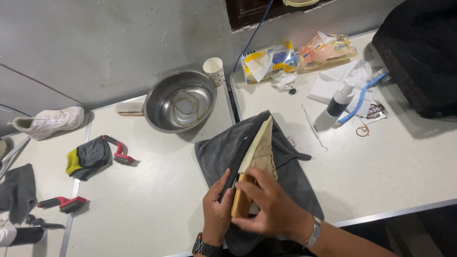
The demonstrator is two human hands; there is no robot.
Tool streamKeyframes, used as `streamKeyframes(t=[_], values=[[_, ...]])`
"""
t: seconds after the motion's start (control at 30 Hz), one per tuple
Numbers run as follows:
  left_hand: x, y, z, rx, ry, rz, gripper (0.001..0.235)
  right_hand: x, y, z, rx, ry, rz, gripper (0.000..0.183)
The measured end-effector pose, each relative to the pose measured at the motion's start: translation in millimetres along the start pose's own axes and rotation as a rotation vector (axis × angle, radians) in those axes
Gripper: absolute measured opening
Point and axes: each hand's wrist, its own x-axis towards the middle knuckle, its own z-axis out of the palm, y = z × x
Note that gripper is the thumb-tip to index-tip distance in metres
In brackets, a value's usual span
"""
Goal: The person scrubs a beige sneaker with a wooden-handled brush, focusing on the upper, laces, and sole. The shoe is held over a gray cloth on a white countertop while the person rotates it to clean different areas.
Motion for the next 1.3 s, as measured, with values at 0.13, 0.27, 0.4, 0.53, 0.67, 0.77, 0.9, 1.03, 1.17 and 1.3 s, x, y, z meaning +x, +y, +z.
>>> streamKeyframes(t=[0.13, 0.27, 0.4, 0.53, 0.67, 0.77, 0.9, 1.03, 1.17, 1.3], values=[[-2, -6, 1, 0.010, 0.002, -0.004, 0.054, 1, 20, -1, 0.016, -0.016, -0.017, 0.064], [-2, -2, 2, -0.026, 0.008, -0.055, 0.060, 21, 80, -14, -0.286, 0.227, 0.075, 0.069], [-2, -2, 2, -0.029, 0.010, -0.059, 0.062, 29, 87, -22, -0.299, 0.339, 0.090, 0.068], [-2, -3, 2, -0.028, 0.022, -0.063, 0.062, 6, 29, 3, -0.169, 0.119, 0.066, 0.065], [2, -6, 2, -0.015, 0.017, 0.016, 0.059, -6, 20, 7, 0.002, -0.010, -0.049, 0.071], [-2, -3, 2, -0.007, 0.010, -0.002, 0.059, 9, 54, -1, -0.173, 0.092, 0.021, 0.072], [-1, -3, 2, -0.030, 0.017, -0.031, 0.058, 35, 92, -18, -0.389, 0.357, 0.113, 0.063], [-1, -3, 2, -0.056, 0.019, -0.038, 0.063, 26, 56, -3, -0.363, 0.262, 0.093, 0.065], [-1, -7, 0, -0.029, 0.012, 0.043, 0.052, 1, 16, 5, -0.064, -0.024, -0.037, 0.064], [1, -8, 2, -0.039, 0.019, 0.043, 0.056, 3, 48, 2, -0.241, 0.027, -0.124, 0.077]])
